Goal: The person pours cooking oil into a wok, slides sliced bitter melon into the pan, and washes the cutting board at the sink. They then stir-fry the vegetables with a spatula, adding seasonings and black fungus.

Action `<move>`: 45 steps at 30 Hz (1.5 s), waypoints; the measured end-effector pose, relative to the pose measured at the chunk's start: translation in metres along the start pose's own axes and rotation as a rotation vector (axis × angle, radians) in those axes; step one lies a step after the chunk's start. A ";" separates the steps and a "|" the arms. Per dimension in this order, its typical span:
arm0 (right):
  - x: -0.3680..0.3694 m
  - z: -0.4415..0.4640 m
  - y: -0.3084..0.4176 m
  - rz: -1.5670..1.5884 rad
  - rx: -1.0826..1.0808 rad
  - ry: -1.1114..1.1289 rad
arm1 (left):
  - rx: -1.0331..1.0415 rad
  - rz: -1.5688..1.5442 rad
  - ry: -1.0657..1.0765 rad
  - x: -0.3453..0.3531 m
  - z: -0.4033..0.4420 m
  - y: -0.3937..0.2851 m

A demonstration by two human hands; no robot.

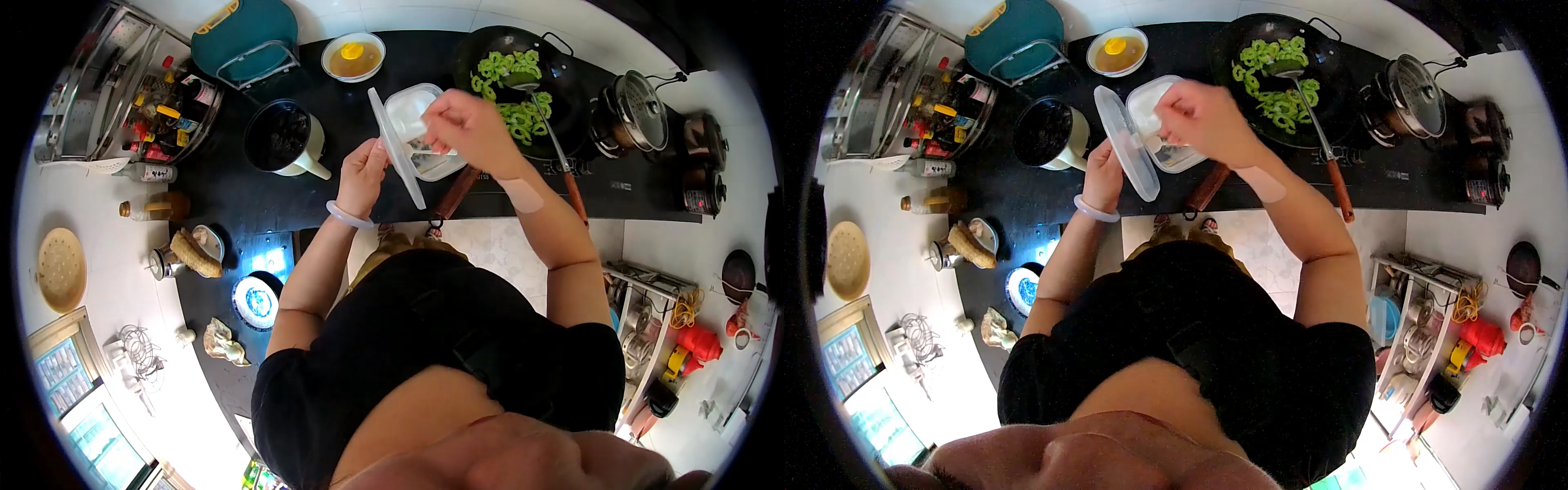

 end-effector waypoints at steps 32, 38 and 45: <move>-0.040 -0.023 0.022 -0.556 -0.084 -0.323 | -0.163 -0.307 -0.093 -0.005 -0.011 0.009; -0.137 -0.042 -0.014 -0.296 0.026 -0.652 | -0.134 -0.551 -0.255 -0.097 -0.019 -0.054; -0.204 -0.103 -0.079 -0.861 0.348 -0.552 | 0.266 -0.341 -0.504 -0.261 0.004 -0.216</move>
Point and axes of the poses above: each hand's wrist, its own z-axis towards the middle knuckle, its own x-axis out of the palm, y = z × x, the point moved 10 cm from there along z, towards the middle knuckle, and after that the axes turned 9 degrees about -z, right-handed, at the moved point
